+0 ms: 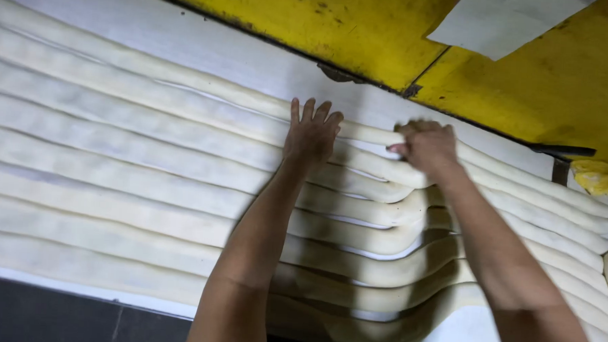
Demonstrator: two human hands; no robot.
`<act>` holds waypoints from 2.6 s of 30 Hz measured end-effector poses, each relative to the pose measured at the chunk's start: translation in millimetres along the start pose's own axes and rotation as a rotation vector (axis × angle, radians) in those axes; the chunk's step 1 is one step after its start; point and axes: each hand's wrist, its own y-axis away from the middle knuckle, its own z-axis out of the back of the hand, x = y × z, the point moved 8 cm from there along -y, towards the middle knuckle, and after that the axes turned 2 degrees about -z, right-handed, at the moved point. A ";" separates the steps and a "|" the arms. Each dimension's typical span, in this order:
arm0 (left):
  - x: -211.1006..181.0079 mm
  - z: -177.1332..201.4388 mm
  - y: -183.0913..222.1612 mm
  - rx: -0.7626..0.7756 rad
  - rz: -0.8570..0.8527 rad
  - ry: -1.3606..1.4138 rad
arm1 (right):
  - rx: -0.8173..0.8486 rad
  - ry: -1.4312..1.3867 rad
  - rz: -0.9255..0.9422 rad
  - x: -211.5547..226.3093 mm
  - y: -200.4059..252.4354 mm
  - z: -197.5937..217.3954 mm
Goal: Aligning and pressing long ropes of dough on a work surface to prepare them for baking.
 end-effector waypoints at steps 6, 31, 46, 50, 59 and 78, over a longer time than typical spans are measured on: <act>10.6 -14.2 -15.5 -0.438 -0.096 -0.058 | -0.141 -0.408 0.130 71.0 -22.5 6.5; 232.5 109.3 227.9 -0.783 0.231 -0.023 | -1.046 -0.676 0.383 107.9 -37.9 134.9; 286.9 88.0 266.7 -0.206 0.589 0.035 | -0.782 -0.274 -0.216 112.6 -86.4 28.9; 287.6 92.8 271.5 -0.279 0.576 0.058 | -0.731 -0.189 -0.129 145.0 -79.9 81.8; 289.2 79.5 270.5 -0.240 0.614 0.055 | -0.902 -0.316 -0.061 186.2 -99.8 62.2; 285.5 89.3 262.7 -0.076 0.678 0.017 | -0.620 -0.750 0.006 253.6 -114.8 151.0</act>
